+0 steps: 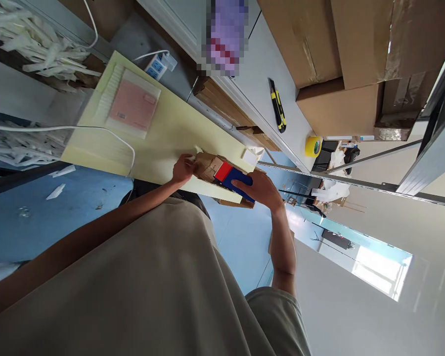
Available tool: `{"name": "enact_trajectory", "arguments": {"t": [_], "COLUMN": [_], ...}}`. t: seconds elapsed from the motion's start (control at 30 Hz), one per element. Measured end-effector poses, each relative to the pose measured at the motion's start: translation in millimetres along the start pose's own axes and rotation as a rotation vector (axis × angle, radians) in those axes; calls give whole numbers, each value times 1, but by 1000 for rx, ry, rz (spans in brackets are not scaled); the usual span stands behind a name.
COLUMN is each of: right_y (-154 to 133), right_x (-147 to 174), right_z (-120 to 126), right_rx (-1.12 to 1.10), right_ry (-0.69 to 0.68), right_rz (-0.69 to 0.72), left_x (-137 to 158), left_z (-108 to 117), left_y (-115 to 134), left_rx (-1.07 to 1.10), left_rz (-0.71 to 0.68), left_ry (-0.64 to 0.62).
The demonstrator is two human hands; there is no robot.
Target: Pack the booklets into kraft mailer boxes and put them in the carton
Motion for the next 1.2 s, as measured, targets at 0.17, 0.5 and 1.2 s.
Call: {"name": "enact_trajectory", "arguments": {"t": [0.17,0.5,1.2], "right_y": [0,-12,60], "right_x": [6,13,-55], "right_z": [2,-1,-47], "right_rx": [15,92,32], "right_ry": [6,49,-83], "right_rz": [14,53,-4], "left_x": [6,17,8], "left_z": [6,-47,-32], "left_y": [28,155,112], "left_rx": [4,-305,-326], "left_rz": [-127,-717,-540], "left_ry": [-309,-682,-568]}}
Point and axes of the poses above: each hand's wrist, its own x-axis away from the middle knuckle, its own z-axis out of the back of the hand, y = z × x, the point moved 10 cm from there along -x, towards the middle knuckle, and after that the axes turned 12 degrees about -z, right-handed, at the moved point
